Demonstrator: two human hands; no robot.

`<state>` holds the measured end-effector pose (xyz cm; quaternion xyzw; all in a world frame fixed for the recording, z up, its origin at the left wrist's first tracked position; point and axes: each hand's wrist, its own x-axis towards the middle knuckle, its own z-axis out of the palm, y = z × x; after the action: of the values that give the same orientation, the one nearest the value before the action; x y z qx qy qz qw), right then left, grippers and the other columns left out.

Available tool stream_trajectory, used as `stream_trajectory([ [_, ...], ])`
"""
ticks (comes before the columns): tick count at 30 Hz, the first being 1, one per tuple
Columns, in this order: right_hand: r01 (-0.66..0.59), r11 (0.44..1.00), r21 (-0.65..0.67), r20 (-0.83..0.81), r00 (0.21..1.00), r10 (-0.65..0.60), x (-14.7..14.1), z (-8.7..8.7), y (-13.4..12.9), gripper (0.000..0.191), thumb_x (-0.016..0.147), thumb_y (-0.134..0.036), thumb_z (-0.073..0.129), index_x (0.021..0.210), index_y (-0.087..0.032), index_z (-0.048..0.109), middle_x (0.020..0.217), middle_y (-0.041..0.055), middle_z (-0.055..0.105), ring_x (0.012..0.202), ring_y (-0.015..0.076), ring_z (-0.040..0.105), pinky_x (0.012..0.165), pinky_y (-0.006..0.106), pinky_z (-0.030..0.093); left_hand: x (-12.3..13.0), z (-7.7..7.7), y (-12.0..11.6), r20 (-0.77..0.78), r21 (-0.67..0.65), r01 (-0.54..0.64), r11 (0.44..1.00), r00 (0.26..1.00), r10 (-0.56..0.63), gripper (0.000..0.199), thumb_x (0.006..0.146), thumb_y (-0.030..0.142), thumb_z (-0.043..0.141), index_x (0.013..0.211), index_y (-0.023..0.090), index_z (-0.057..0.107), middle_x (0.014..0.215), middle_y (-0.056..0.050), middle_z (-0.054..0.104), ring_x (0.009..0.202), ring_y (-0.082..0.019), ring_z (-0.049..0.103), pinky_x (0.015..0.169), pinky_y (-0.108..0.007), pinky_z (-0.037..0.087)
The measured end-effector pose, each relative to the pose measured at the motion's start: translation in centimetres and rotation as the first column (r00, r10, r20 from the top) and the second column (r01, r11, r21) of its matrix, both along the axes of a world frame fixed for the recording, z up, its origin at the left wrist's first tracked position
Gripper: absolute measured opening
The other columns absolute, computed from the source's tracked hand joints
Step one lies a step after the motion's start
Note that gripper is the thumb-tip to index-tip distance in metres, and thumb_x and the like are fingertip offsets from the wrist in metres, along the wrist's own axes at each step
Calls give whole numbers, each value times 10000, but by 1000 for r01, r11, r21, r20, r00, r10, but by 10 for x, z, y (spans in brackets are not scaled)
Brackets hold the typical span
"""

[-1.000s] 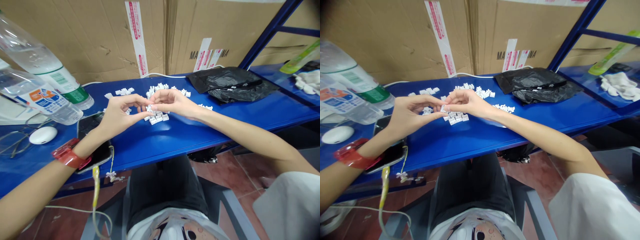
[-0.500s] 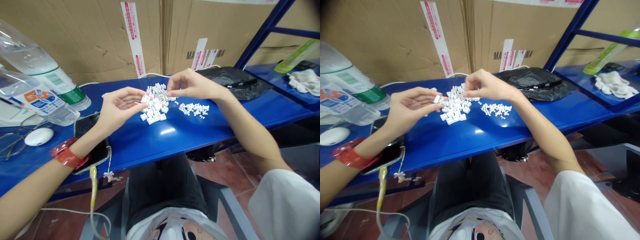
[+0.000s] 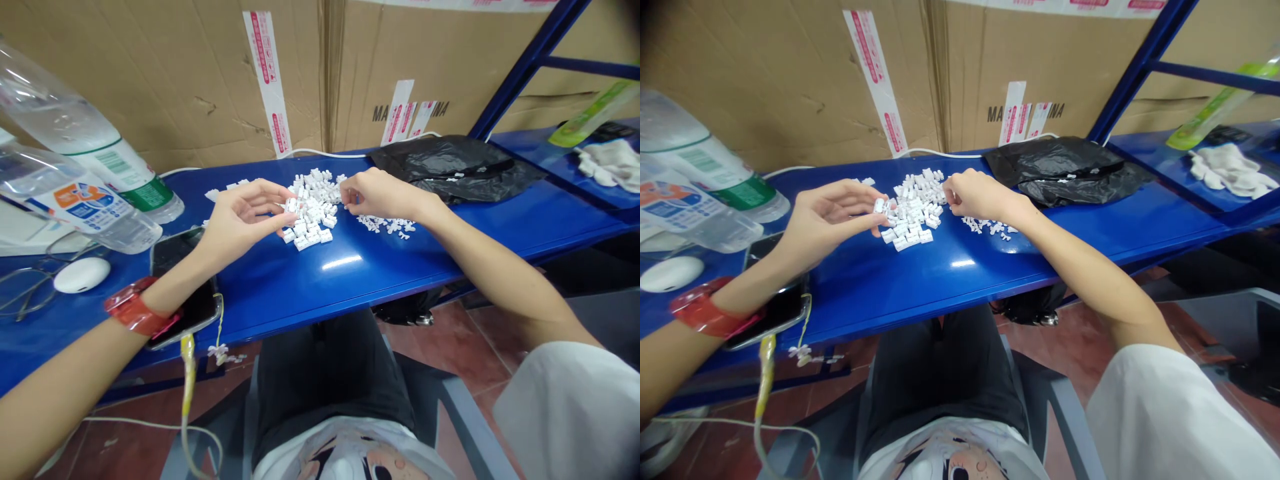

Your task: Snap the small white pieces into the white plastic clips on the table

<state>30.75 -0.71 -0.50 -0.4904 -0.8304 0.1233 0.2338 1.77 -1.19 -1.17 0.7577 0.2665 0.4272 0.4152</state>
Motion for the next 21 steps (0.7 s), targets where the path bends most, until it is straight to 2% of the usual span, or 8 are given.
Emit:
stream_trajectory([
  [2, -34, 999, 3, -85, 996, 34, -6, 6, -5, 193, 702, -32, 734, 692, -209, 660, 689, -8, 670, 637, 130, 528, 673, 330, 409, 0, -1, 1, 18, 20, -10, 1000, 1000, 10, 271, 717, 302, 940, 899, 248, 746, 979, -31, 766, 729, -166, 699, 651, -310, 651],
  [4, -87, 996, -20, -258, 963, 79, -15, 10, -9, 142, 745, -101, 759, 742, -204, 662, 741, 7, 689, 696, 145, 573, 713, 332, 454, 0, -3, 0, 9, 33, -31, 999, 999, 31, 282, 722, 309, 938, 903, 234, 736, 974, -36, 755, 737, -165, 696, 644, -300, 638],
  [7, -232, 967, -108, -530, 836, 141, -33, 8, -16, 149, 792, -238, 811, 829, -195, 674, 774, 12, 699, 719, 144, 590, 698, 314, 489, -1, -3, -3, -21, 54, -54, 997, 998, 55, 278, 738, 311, 934, 923, 237, 740, 853, -13, 738, 735, -163, 691, 677, -293, 629],
  [10, -350, 914, -206, -692, 713, 118, -48, 1, -22, 209, 832, -307, 827, 956, -183, 714, 752, -10, 684, 669, 120, 557, 641, 287, 475, -2, -2, -5, -37, 74, -73, 995, 996, 76, 274, 754, 326, 930, 935, 249, 739, 830, -4, 743, 742, -170, 701, 712, -308, 631],
  [12, -395, 880, -262, -764, 642, 62, -55, -3, -25, 207, 856, -310, 828, 984, -177, 732, 770, -4, 691, 666, 110, 554, 626, 276, 461, -2, -1, -6, -38, 80, -76, 994, 996, 79, 275, 762, 338, 926, 939, 253, 734, 863, -9, 759, 765, -178, 716, 732, -320, 633],
  [16, -462, 817, -345, -858, 507, -76, -61, -7, -27, 158, 825, -255, 862, 907, -185, 747, 832, 1, 695, 733, 106, 575, 597, 241, 426, -2, -2, -6, -34, 91, -66, 994, 997, 69, 271, 772, 340, 922, 943, 258, 728, 898, -14, 774, 796, -187, 729, 747, -330, 631],
  [21, -523, 752, -401, -883, 440, -165, -66, -9, -28, 137, 826, -231, 874, 913, -191, 775, 808, -17, 665, 737, 95, 554, 605, 212, 437, -2, -2, -5, -46, 111, -77, 991, 996, 82, 270, 782, 359, 918, 947, 262, 727, 904, -16, 774, 796, -189, 726, 716, -327, 614],
])
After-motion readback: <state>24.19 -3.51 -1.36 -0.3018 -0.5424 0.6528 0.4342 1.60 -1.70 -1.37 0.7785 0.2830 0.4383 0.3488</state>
